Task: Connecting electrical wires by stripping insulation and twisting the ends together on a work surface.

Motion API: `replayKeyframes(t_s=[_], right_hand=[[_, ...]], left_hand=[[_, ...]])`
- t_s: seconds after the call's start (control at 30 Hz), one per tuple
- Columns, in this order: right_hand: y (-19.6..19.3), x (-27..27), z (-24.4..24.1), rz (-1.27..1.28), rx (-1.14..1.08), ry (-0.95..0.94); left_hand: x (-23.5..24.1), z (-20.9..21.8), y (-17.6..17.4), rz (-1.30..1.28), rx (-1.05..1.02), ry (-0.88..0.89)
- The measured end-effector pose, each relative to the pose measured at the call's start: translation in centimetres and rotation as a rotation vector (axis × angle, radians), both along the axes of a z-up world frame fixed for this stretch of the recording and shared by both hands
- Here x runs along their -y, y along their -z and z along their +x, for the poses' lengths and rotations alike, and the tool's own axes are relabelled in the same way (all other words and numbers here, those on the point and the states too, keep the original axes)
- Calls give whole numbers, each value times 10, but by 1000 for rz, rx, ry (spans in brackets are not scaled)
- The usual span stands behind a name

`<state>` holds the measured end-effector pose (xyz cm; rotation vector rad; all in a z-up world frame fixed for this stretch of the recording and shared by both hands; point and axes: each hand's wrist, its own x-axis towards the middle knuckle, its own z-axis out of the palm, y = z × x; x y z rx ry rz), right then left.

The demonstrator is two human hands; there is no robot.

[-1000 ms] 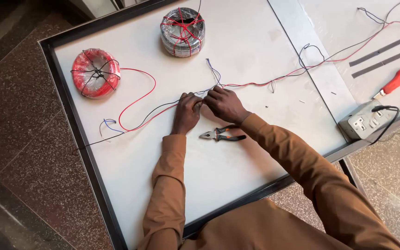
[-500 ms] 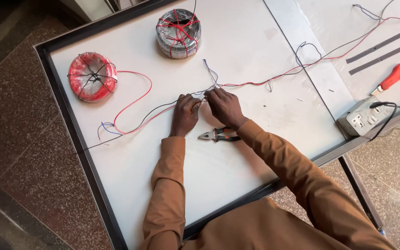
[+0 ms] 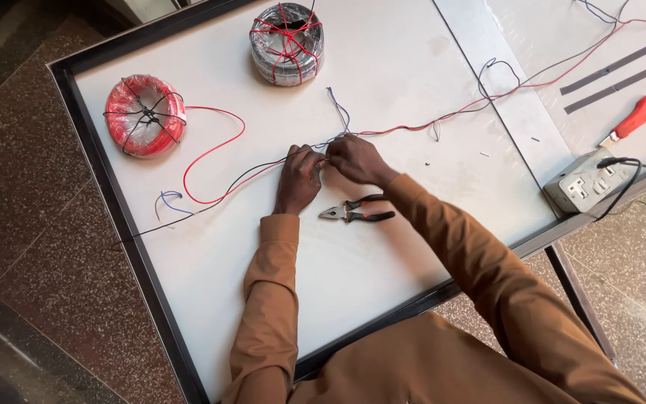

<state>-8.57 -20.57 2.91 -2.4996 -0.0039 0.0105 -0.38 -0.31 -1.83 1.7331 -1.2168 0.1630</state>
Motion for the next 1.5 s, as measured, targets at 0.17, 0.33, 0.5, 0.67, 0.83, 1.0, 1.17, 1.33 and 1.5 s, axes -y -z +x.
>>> replayKeyframes(t_s=[0.17, 0.33, 0.5, 0.67, 0.83, 1.0, 1.17, 1.33, 1.5], right_hand=[[11, 1, -4, -421, 197, -144], [17, -12, -11, -688, 530, -6], [35, -4, -9, -626, 754, -97], [9, -10, -15, -528, 688, -154], [-17, 0, -2, -214, 337, -108], [-13, 10, 13, -190, -66, 41], [-2, -16, -24, -294, 412, 112], [7, -22, -32, -391, 738, 16], [24, -20, -21, -477, 762, 10]], left_hand=[[-2, 7, -6, -17, 24, -7], [-4, 7, -14, -20, -15, 12], [-2, 7, -10, -35, -77, 54], [-1, 6, -5, -34, -67, 44], [-1, 4, 8, 16, 22, 19], [-3, 6, -2, -21, 33, 21], [-2, 7, -8, -12, -71, 29], [-2, 6, -17, -25, -167, 56], [-2, 8, -6, -3, -202, 39]])
